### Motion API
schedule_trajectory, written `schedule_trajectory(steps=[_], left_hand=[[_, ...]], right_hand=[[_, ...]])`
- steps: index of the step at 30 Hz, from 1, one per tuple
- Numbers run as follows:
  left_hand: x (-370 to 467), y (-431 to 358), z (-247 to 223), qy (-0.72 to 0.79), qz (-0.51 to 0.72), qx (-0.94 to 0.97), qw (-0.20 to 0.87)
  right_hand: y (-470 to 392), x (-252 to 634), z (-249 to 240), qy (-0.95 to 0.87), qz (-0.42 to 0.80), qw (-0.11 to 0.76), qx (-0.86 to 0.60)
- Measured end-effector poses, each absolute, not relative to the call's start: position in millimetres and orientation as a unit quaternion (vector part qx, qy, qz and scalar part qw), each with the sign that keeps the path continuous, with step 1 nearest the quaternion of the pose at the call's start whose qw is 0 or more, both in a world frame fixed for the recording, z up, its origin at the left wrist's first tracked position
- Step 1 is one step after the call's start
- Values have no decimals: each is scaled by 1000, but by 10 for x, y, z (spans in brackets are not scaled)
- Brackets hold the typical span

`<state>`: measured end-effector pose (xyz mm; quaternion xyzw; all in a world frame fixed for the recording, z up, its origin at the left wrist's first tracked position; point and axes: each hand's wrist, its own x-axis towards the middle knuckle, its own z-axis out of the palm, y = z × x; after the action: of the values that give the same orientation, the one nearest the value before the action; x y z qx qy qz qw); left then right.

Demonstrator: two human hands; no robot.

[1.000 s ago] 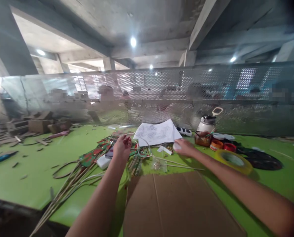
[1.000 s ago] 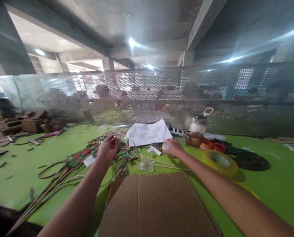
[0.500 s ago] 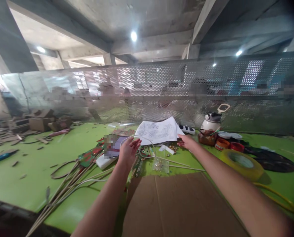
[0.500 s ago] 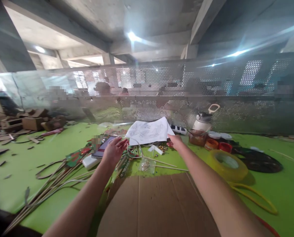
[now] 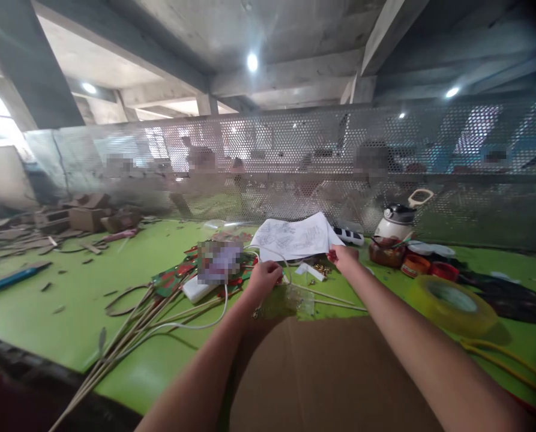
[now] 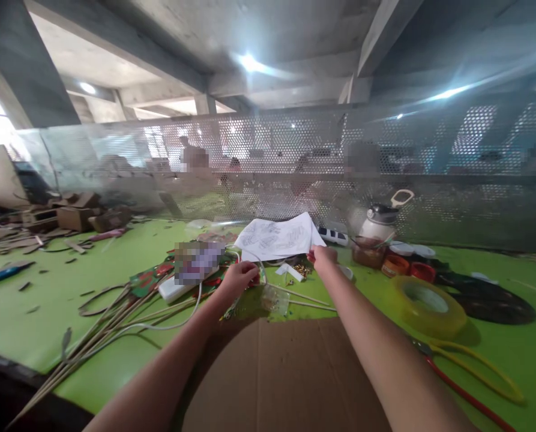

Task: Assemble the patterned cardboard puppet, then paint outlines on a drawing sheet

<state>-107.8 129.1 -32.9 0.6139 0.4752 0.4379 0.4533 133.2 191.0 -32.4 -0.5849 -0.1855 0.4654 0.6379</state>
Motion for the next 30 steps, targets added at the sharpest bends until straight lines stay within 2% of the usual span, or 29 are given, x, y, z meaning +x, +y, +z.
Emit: schedule_trajectory(steps=[5,11,19,24,30], left_hand=[[-1034,1231,-315,443,342,728,396],[-1024,1158,-260,444,274,777,353],[-958,934,-125,350,147,880,285],[-833,822,-166,298,143,903,274],[-747,523,-54,362,182,893,198]], right_hand=[[1745,1232,-318,-168,459,656,-576],[1725,1027,-265,-142,452,659,-584],[1593,1283,387,-174,499,685,-502],[1132,1656,853,-219,491,731,-419],[395,2051,1100,-277,455,786,-313]])
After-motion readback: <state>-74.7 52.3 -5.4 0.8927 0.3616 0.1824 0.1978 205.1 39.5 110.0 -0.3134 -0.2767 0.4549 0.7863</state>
